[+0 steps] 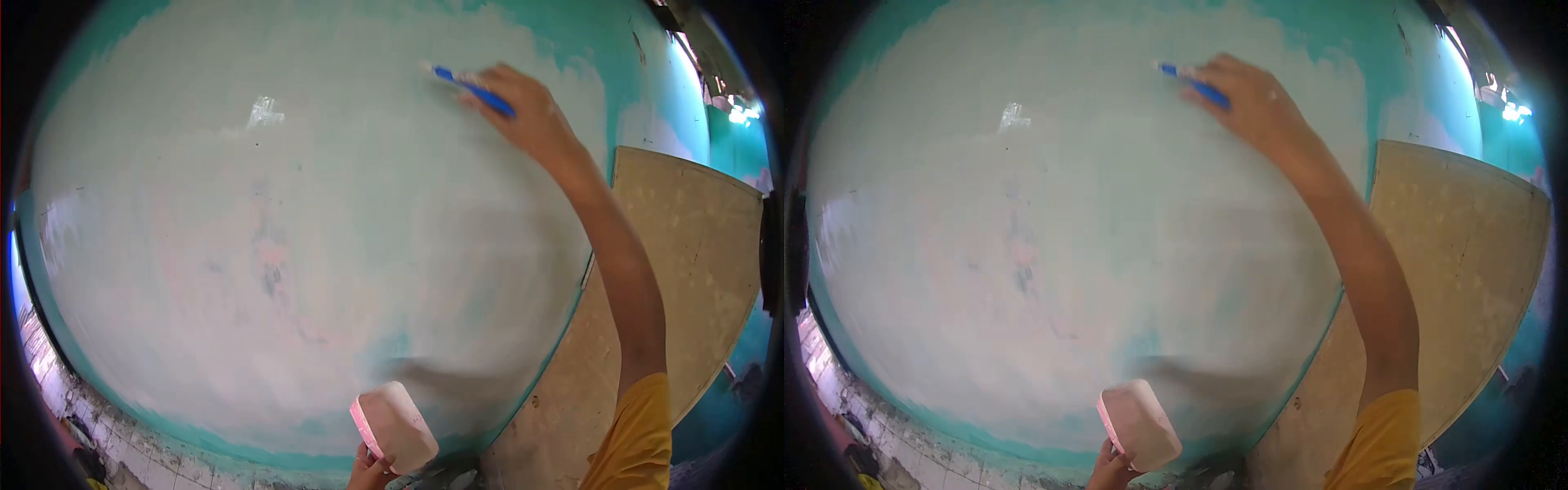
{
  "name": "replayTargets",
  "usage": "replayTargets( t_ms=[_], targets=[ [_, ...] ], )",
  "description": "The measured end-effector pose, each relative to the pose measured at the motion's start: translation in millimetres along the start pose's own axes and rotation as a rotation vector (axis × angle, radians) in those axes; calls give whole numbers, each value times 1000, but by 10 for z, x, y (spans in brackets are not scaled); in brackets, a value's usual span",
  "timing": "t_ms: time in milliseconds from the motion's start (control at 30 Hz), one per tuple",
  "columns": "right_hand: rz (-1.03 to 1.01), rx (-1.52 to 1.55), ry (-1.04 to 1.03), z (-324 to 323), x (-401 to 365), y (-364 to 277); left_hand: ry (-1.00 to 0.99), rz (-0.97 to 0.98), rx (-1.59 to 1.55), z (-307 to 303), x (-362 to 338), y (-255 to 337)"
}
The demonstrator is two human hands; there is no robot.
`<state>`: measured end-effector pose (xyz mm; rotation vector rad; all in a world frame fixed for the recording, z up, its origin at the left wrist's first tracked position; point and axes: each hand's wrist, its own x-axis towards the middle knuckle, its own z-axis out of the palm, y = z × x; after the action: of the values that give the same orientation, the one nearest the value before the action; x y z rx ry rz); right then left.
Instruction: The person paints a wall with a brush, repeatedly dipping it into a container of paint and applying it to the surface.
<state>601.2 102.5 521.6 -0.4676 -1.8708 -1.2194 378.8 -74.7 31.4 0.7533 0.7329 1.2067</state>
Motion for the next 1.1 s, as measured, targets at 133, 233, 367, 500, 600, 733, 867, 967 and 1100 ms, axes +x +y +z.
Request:
replayTargets(
  t_ms=[133,233,367,500,600,733,867,967,1100],
  targets=[
    [36,-123,104,454,655,298,37,-1,11,-340,1,208],
    [-45,-196,144,692,575,236,38,-46,-46,-669,53,152],
    [132,-97,-151,597,39,-359,85,-106,-28,-945,62,275],
    [220,61,-288,369,-86,-642,115,-193,5,-1205,41,392],
    [323,75,-352,319,172,-501,91,-163,-47,-1250,-29,503],
    [372,-14,-354,341,758,-60,39,-108,-37,-1257,-91,668],
    [373,-243,-166,342,1298,164,93,-109,-68,-1405,-45,503],
    [299,-284,7,402,1435,317,121,-128,-78,-1332,-82,612],
    [69,-423,51,627,984,396,154,-143,-124,-1351,-105,576]
  ],
)
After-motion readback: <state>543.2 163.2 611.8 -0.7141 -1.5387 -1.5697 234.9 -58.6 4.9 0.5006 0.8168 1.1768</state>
